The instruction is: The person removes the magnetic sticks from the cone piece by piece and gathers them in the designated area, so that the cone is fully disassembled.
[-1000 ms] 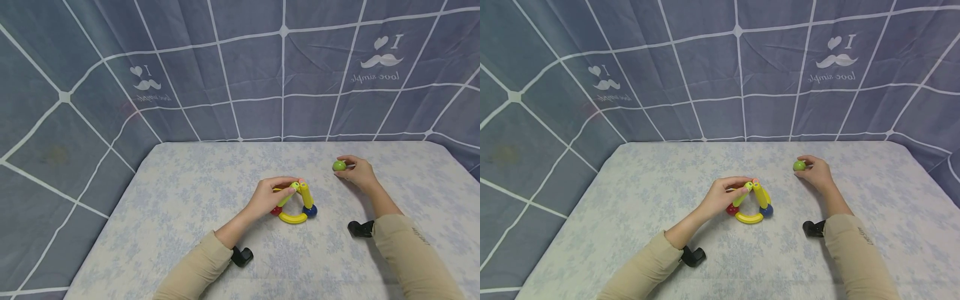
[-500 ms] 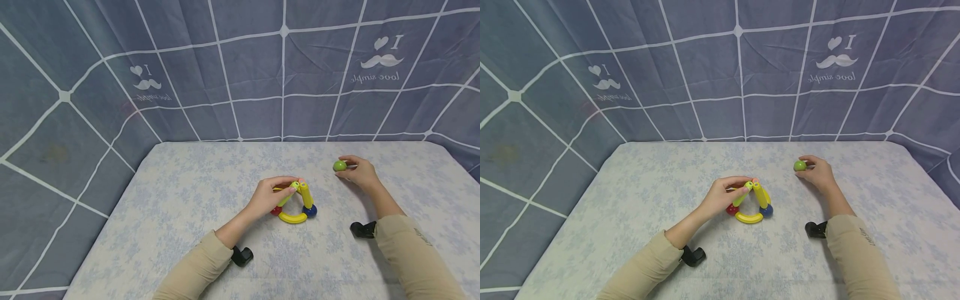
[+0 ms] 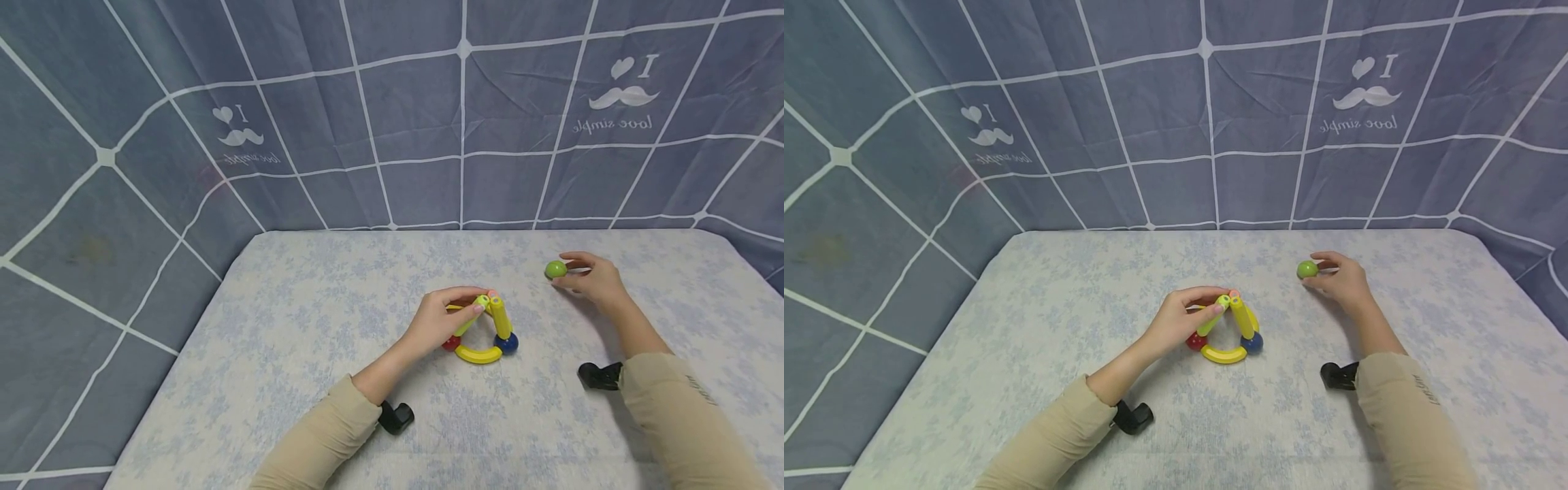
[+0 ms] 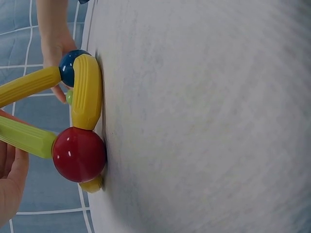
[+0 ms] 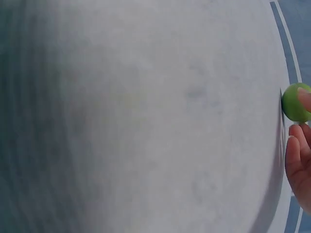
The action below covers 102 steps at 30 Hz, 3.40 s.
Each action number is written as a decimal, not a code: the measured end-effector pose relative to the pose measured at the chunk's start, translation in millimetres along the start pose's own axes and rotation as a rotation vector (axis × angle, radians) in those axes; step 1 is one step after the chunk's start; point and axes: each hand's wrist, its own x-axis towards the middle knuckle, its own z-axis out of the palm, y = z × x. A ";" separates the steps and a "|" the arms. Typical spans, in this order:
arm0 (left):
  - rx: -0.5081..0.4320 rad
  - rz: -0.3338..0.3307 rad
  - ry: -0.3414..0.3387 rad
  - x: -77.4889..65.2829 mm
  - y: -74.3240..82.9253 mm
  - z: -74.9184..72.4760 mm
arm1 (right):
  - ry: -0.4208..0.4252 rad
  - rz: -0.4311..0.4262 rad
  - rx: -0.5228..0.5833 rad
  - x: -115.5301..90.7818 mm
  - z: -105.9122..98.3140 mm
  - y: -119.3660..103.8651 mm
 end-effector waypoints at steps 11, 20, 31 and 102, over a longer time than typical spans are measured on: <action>0.037 0.012 0.019 -0.7 0.2 -8.3 | -0.002 -0.082 0.055 -4.3 -6.6 -9.1; 0.017 0.007 -0.002 1.6 0.1 0.2 | -0.006 -0.122 0.127 -22.5 -20.4 -16.7; -0.014 0.018 -0.009 0.3 -4.4 -10.3 | -0.148 -0.188 0.262 -34.7 -4.8 -38.2; -0.107 -0.533 -0.207 3.7 -31.2 -32.8 | -0.389 -0.300 0.018 -74.8 63.5 -62.3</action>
